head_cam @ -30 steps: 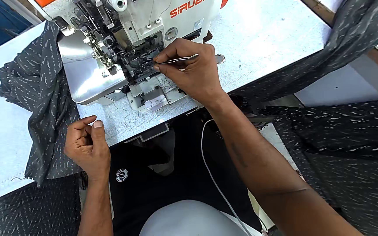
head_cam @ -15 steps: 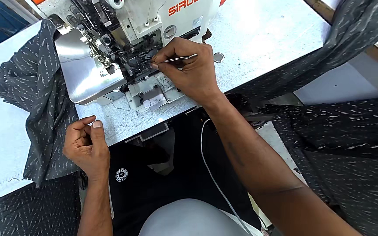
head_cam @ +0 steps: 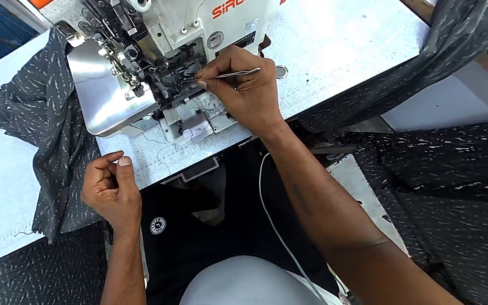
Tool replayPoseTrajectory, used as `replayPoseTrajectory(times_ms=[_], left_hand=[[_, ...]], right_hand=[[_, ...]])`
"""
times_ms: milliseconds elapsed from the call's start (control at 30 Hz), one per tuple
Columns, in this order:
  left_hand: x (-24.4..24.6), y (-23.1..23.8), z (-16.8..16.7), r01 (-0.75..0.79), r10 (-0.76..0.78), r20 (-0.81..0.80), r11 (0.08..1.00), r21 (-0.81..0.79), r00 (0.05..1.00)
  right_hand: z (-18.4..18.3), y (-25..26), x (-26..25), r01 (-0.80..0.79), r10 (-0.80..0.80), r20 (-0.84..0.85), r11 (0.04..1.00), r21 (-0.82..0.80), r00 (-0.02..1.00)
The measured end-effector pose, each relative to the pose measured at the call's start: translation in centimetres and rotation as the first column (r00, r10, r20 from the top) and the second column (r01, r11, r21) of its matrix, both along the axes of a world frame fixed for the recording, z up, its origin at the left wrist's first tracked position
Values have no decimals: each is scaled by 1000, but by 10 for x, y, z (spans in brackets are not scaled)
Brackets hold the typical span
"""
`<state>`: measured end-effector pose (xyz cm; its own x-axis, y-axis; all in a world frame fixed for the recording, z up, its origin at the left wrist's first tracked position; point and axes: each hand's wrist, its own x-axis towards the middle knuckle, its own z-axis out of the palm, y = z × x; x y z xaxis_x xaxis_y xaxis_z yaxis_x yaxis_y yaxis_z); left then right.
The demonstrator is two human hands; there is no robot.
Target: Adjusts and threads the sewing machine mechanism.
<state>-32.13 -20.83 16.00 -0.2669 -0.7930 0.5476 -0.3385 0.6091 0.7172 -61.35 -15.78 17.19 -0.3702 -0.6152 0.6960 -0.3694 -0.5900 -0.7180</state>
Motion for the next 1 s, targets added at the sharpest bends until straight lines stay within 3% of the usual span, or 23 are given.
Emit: replayPoseTrajectory(times_ms=[1000], left_hand=[[-1,1,0,-5,5,12,1000,5,1000]], right_hand=[[-2,1,0,24,-25,-49,999,-24,998]])
